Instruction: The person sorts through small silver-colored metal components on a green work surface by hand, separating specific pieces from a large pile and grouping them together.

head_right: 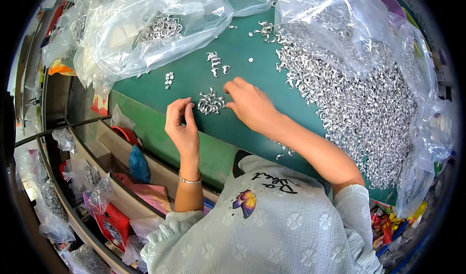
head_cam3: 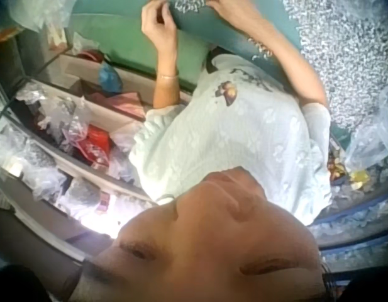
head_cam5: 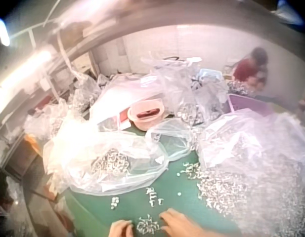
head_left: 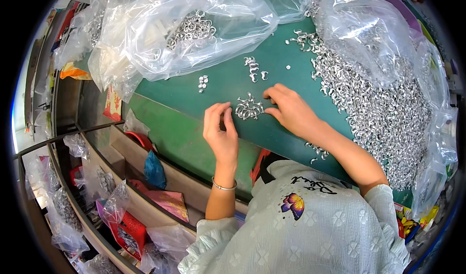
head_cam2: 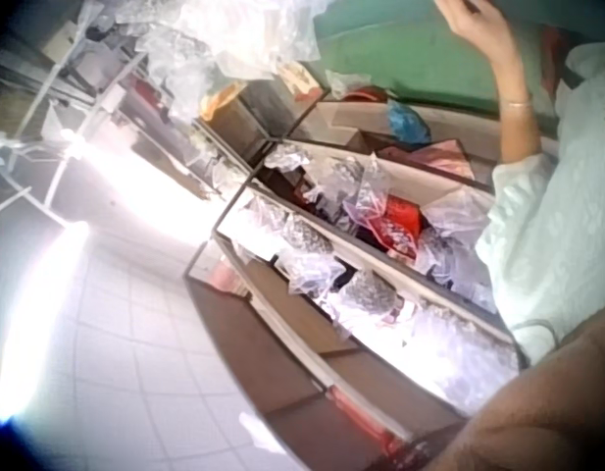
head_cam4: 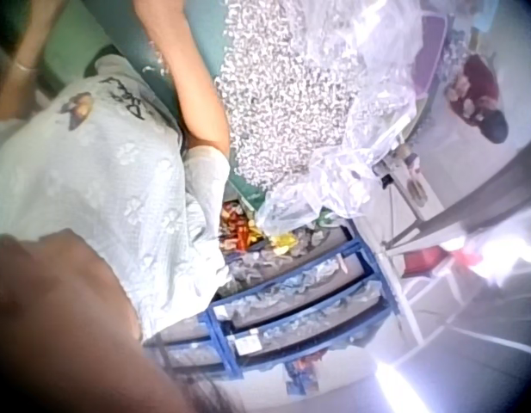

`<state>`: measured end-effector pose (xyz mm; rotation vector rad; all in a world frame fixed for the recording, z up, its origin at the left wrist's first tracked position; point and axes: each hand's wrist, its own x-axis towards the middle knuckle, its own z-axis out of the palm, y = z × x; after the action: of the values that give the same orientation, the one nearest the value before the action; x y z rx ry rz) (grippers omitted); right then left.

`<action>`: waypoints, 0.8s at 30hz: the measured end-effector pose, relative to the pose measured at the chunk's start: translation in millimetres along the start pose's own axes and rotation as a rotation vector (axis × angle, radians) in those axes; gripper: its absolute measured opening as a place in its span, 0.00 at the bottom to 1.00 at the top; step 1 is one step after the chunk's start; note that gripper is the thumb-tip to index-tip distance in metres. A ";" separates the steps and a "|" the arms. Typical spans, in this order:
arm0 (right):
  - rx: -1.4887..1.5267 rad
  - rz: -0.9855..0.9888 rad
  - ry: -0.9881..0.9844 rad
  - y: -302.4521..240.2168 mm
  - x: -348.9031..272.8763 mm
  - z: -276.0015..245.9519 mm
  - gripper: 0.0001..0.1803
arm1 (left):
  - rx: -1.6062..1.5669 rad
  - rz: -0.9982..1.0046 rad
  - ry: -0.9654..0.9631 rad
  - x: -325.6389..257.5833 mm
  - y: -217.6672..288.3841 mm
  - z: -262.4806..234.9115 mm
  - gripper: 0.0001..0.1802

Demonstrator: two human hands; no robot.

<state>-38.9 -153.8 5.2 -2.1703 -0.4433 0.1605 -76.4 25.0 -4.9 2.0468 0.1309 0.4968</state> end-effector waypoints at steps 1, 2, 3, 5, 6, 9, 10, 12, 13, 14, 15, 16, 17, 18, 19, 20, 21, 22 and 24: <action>-0.002 -0.034 -0.009 2.0 1.3 3.1 0.14 | -0.003 0.029 0.006 0.0 0.0 2.0 0.08; 0.024 -0.063 -0.020 1.6 3.5 2.3 0.14 | -0.002 0.057 0.015 0.4 -0.7 2.4 0.08; 0.051 -0.093 -0.031 0.7 5.8 0.1 0.14 | 0.000 0.085 0.023 0.7 -0.2 2.7 0.08; 0.090 -0.079 -0.022 0.2 7.2 -7.9 0.14 | -0.056 0.069 -0.003 0.7 11.7 2.7 0.09; 0.102 -0.037 -0.005 2.6 3.9 -17.4 0.13 | -0.086 0.060 -0.014 -0.1 17.8 4.0 0.09; 0.117 0.123 -0.014 8.3 -11.4 -46.0 0.12 | -0.293 0.019 -0.117 -0.4 26.6 17.6 0.10; 0.105 0.161 -0.025 9.8 -18.5 -52.4 0.12 | -0.366 -0.055 -0.230 -0.2 30.5 18.1 0.11; 0.076 0.173 -0.025 7.4 -29.7 -59.7 0.12 | -0.556 -0.130 -0.310 -0.9 35.8 29.4 0.12; 0.075 0.169 -0.022 6.1 -34.1 -61.2 0.12 | -0.650 -0.168 -0.350 -1.5 38.5 34.7 0.12; 0.076 0.165 -0.014 5.2 -38.1 -63.0 0.12 | -0.687 -0.197 -0.396 -1.0 41.5 38.0 0.13; 0.076 0.161 -0.007 4.2 -41.8 -64.7 0.13 | -0.692 -0.197 -0.401 0.2 44.5 41.3 0.13; 0.091 0.202 -0.021 1.7 -44.7 -67.0 0.13 | -0.696 -0.197 -0.405 1.5 47.5 44.7 0.13; 0.084 0.185 -0.001 2.5 -47.5 -68.1 0.13 | -0.700 -0.194 -0.409 3.4 50.1 47.8 0.14; 0.075 0.168 0.018 4.8 -50.3 -67.9 0.13 | -0.579 -0.096 -0.421 6.3 51.0 50.8 0.14; 0.067 0.150 0.036 7.9 -52.4 -67.7 0.13 | -0.457 0.002 -0.429 11.0 50.9 53.6 0.14; 0.023 0.144 0.045 11.8 -53.7 -67.7 0.13 | -0.331 0.099 -0.431 15.3 50.6 55.2 0.14; -0.034 0.101 0.089 16.5 -50.7 -67.0 0.13 | -0.237 0.167 -0.443 21.0 49.0 58.7 0.14; -0.090 0.059 0.131 21.4 -43.3 -66.1 0.13 | -0.142 0.234 -0.453 28.0 45.6 63.9 0.13; -0.170 -0.046 0.239 21.5 -19.4 -64.6 0.12 | 0.027 0.370 -0.425 36.4 38.6 75.5 0.11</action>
<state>-33.9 -221.4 25.6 -2.3078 -0.3809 -0.1669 -17.5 -45.2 6.2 2.1641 -0.5052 0.2713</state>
